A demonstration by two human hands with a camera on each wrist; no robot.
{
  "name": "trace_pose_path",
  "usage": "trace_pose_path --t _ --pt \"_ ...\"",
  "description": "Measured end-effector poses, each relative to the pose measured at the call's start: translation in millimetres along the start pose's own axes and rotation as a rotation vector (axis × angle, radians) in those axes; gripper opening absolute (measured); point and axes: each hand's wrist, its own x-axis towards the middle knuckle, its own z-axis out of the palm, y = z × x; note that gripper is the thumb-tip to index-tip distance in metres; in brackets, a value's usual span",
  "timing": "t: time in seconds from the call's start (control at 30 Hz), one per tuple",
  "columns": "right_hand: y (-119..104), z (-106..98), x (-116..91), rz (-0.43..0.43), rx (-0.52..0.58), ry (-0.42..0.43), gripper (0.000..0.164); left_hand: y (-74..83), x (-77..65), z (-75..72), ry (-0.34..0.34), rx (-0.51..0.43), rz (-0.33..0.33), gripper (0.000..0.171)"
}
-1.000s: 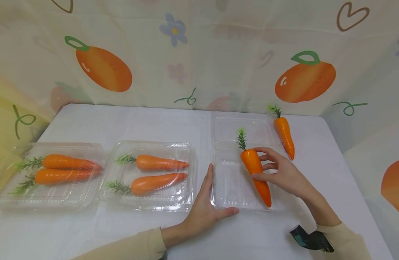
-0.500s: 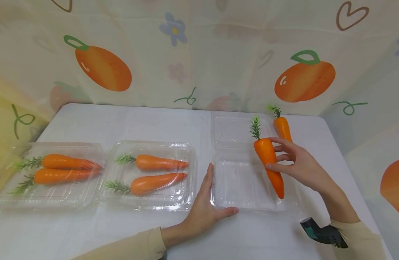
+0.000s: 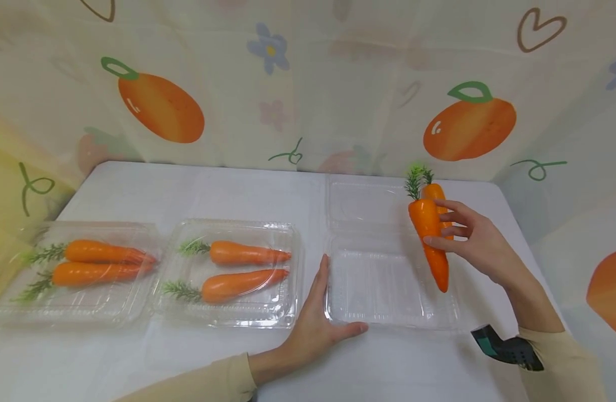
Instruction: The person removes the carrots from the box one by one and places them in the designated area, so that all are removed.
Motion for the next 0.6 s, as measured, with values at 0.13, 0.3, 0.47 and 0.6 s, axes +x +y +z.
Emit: trace_pose_path --t 0.13,0.3,0.47,0.6 --pt "5.0 -4.2 2.4 0.006 -0.006 0.005 0.075 -0.3 -0.3 0.5 -0.001 -0.001 0.005 0.127" --pt "11.2 -11.9 8.4 0.016 -0.011 0.006 0.073 -0.4 -0.4 0.4 0.001 -0.004 0.006 0.127" --pt "14.9 -20.6 16.5 0.065 -0.007 0.002 0.073 0.2 -0.1 0.0 0.002 -0.002 0.002 0.127" --pt "19.6 -25.1 20.4 0.088 -0.008 -0.012 0.075 -0.1 0.0 0.6 -0.003 -0.011 0.001 0.127"
